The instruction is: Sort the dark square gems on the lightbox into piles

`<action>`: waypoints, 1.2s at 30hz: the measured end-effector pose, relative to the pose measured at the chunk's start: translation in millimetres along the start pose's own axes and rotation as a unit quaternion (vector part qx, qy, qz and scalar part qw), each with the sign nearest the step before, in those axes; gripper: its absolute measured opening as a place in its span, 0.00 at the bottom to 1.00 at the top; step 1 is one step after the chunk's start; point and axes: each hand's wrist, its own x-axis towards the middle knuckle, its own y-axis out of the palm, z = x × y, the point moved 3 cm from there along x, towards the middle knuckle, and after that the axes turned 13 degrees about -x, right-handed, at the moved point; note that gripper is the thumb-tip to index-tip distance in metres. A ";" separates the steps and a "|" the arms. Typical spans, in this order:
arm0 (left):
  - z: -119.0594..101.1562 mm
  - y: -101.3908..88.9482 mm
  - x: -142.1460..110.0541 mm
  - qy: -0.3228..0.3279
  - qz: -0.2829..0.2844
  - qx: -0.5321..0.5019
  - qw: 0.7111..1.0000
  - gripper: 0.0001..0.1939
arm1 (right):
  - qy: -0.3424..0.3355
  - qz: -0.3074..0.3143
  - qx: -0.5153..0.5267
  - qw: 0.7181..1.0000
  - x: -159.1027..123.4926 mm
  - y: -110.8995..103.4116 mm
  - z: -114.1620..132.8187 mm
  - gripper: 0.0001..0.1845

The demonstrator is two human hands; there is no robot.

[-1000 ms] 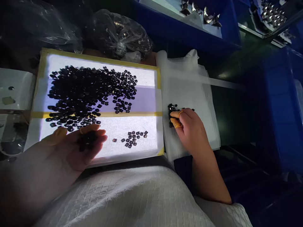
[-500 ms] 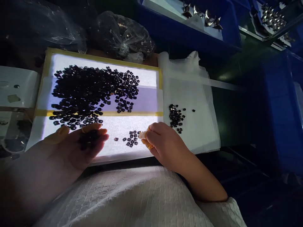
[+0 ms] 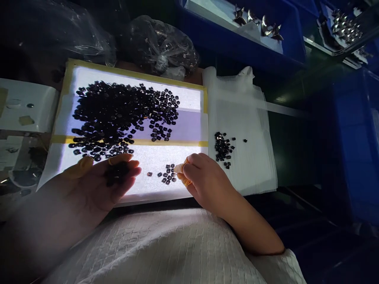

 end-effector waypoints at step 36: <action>-0.6 4.7 0.7 -0.017 -0.028 -0.020 0.999 0.21 | 0.193 -0.091 -0.111 0.971 -19.1 -35.1 -62.1 0.06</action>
